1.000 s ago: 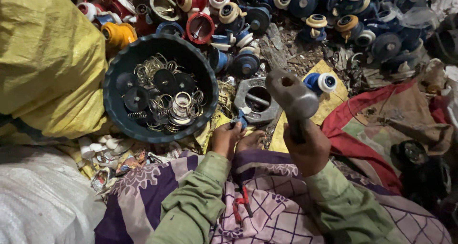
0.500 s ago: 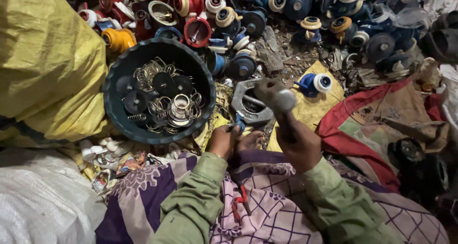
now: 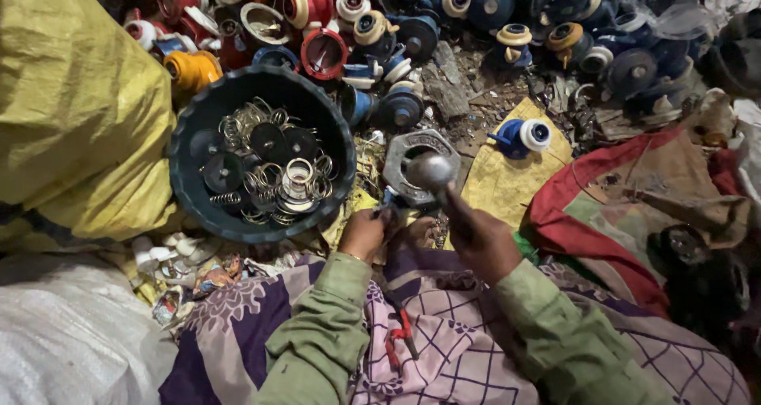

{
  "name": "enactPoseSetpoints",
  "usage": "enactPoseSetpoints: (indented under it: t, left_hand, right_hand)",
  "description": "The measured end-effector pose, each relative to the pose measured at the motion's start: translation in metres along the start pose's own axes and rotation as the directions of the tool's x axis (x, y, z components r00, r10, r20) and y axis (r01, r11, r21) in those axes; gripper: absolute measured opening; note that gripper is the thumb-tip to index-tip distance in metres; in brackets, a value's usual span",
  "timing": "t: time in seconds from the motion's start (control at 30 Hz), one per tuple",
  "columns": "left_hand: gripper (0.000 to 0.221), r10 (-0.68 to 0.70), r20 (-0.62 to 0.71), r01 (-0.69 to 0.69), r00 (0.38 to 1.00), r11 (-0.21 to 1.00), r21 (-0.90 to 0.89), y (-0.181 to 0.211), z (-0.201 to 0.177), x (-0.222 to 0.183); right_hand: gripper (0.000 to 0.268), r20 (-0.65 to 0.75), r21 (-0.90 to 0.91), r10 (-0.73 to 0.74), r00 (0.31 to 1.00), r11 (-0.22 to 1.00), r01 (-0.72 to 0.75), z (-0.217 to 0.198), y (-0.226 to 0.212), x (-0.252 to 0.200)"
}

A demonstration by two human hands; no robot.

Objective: The person sits on the floor and disassembles small metal components using a hammer and pliers. They repeatedly strike parts on a metal block, remove pieces, and place them into a nearby bowl.

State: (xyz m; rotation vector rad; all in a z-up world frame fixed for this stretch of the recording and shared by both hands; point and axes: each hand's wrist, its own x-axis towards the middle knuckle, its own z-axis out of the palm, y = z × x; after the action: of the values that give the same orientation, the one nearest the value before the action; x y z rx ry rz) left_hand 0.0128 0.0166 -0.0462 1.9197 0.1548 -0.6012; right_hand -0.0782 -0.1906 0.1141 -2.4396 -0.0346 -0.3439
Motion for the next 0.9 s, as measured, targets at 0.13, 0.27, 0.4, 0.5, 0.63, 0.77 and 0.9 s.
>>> enactPoseSetpoints:
  t: [0.13,0.27,0.4,0.5,0.63,0.77,0.9]
  left_hand:
    - [0.032,-0.061,0.134,0.104,0.989,0.933,-0.344,0.005,-0.002,-0.006]
    - [0.034,0.395,-0.123,-0.403,0.91,0.914,-0.045,0.019,-0.009,-0.02]
    - [0.039,0.345,-0.276,-0.315,0.897,0.937,0.149,0.039,-0.009,-0.029]
    - [0.041,0.296,-0.249,-0.299,0.922,0.954,0.028,0.054,-0.015,-0.033]
    - [0.036,0.362,-0.305,-0.354,0.881,0.931,0.085,0.069,-0.017,-0.044]
    - [0.035,0.322,-0.35,-0.297,0.88,0.947,0.123,0.084,-0.021,-0.058]
    - [0.043,0.178,-0.377,-0.173,0.909,0.984,0.049,0.089,-0.025,-0.061]
  right_hand:
    - [0.055,-0.234,-0.018,-0.087,0.968,0.996,0.085,-0.016,-0.014,-0.002]
    - [0.038,-0.26,0.01,0.011,0.966,1.0,-0.009,-0.017,-0.019,0.0]
    - [0.058,-0.142,0.089,0.05,0.989,0.995,-0.038,-0.014,-0.01,-0.006]
    - [0.066,-0.088,0.107,0.043,0.995,0.994,-0.033,-0.011,-0.008,-0.005]
    - [0.064,-0.004,0.039,0.163,0.987,0.986,-0.163,-0.007,-0.012,-0.005]
    - [0.06,-0.063,-0.024,-0.046,0.997,0.999,0.045,-0.005,-0.017,-0.005]
    - [0.058,-0.051,-0.054,-0.111,0.993,0.993,0.108,-0.003,-0.013,-0.004]
